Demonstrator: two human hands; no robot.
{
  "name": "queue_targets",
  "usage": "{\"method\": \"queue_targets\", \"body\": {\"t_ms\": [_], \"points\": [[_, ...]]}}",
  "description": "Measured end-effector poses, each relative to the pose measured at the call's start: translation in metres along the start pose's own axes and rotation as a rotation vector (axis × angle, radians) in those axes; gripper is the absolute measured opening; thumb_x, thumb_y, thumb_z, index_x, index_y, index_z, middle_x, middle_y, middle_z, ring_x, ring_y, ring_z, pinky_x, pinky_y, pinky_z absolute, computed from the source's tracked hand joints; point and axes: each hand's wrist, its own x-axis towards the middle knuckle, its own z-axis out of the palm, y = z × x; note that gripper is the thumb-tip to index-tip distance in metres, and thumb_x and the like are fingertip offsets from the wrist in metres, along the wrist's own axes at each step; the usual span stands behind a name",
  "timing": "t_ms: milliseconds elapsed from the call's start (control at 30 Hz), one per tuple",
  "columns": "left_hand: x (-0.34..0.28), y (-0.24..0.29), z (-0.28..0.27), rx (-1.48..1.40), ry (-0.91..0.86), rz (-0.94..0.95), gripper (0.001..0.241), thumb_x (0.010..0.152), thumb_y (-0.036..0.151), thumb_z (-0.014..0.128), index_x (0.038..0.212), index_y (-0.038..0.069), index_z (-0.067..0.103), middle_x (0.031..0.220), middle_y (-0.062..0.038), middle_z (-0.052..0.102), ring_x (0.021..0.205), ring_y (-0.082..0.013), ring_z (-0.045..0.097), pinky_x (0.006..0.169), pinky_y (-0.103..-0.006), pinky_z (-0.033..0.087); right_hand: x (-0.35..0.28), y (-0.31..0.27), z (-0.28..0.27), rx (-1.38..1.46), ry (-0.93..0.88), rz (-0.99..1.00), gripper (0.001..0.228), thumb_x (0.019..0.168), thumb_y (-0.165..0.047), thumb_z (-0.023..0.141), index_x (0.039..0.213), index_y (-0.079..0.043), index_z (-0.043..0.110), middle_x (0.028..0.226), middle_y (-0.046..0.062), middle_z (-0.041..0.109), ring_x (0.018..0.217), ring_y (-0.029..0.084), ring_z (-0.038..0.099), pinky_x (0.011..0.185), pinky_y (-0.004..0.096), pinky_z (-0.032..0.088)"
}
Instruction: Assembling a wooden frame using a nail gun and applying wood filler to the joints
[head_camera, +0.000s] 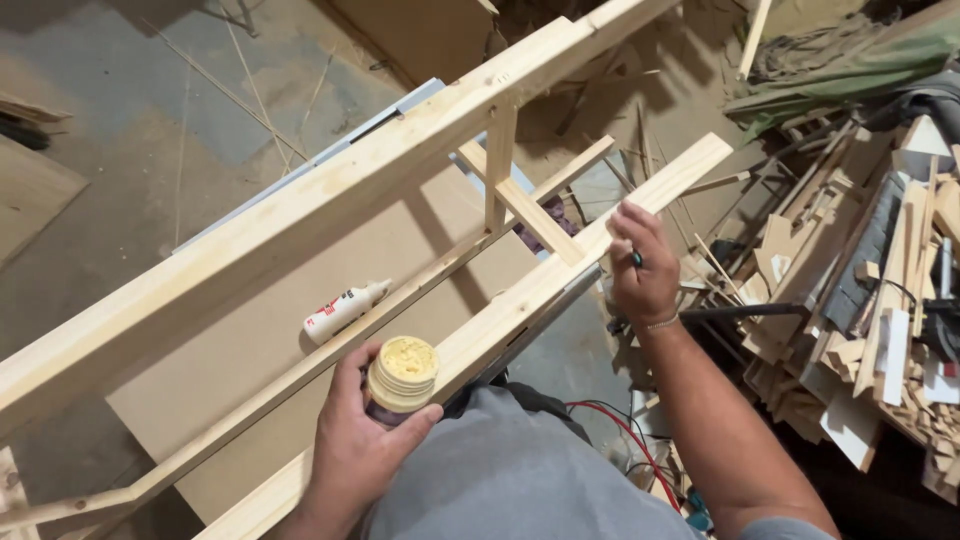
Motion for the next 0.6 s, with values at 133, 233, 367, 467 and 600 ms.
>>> {"method": "queue_targets", "body": {"t_ms": [133, 233, 367, 467, 600], "points": [[0.007, -0.006, 0.011, -0.002, -0.024, 0.139, 0.074, 0.06, 0.025, 0.093, 0.129, 0.016, 0.066, 0.12, -0.001, 0.069, 0.116, -0.0167, 0.065, 0.103, -0.0298, 0.046, -0.018, 0.024, -0.002, 0.042, 0.016, -0.089, 0.058, 0.099, -0.05, 0.058, 0.127, 0.0, 0.068, 0.136, 0.024, 0.063, 0.125, 0.039, 0.064, 0.108, 0.051, 0.056], [0.016, 0.0, 0.015, -0.049, -0.171, 0.044, 0.072, 0.06, 0.029, 0.093, 0.126, 0.015, 0.067, 0.115, 0.001, 0.077, 0.103, -0.0118, 0.07, 0.093, -0.0265, 0.052, -0.02, 0.031, -0.002, 0.038, 0.036, -0.107, 0.057, 0.097, -0.051, 0.062, 0.129, -0.004, 0.067, 0.137, 0.02, 0.064, 0.122, 0.035, 0.068, 0.098, 0.043, 0.06], [0.045, 0.001, 0.027, -0.175, -0.349, -0.035, 0.089, 0.056, 0.025, 0.096, 0.136, 0.012, 0.061, 0.121, -0.001, 0.074, 0.109, -0.0103, 0.067, 0.099, -0.0257, 0.051, -0.019, 0.036, -0.001, 0.068, 0.039, -0.093, 0.054, 0.096, -0.049, 0.066, 0.127, -0.005, 0.068, 0.136, 0.022, 0.065, 0.121, 0.036, 0.069, 0.094, 0.043, 0.063], [0.064, 0.005, 0.033, -0.103, -0.6, 0.008, 0.098, 0.058, 0.04, 0.093, 0.144, 0.012, 0.055, 0.132, -0.001, 0.07, 0.121, -0.0122, 0.063, 0.111, -0.0275, 0.042, -0.015, 0.034, -0.005, 0.076, 0.051, -0.119, 0.047, 0.095, -0.043, 0.069, 0.117, -0.002, 0.072, 0.129, 0.024, 0.068, 0.117, 0.036, 0.071, 0.099, 0.044, 0.061], [0.068, 0.008, 0.043, -0.127, -0.712, 0.107, 0.093, 0.061, 0.041, 0.092, 0.139, 0.007, 0.057, 0.127, -0.003, 0.071, 0.116, -0.0126, 0.065, 0.106, -0.0284, 0.046, -0.013, 0.037, -0.013, -0.039, 0.026, -0.122, 0.046, 0.093, -0.047, 0.072, 0.117, -0.007, 0.074, 0.127, 0.013, 0.071, 0.104, 0.028, 0.075, 0.07, 0.037, 0.064]]}}
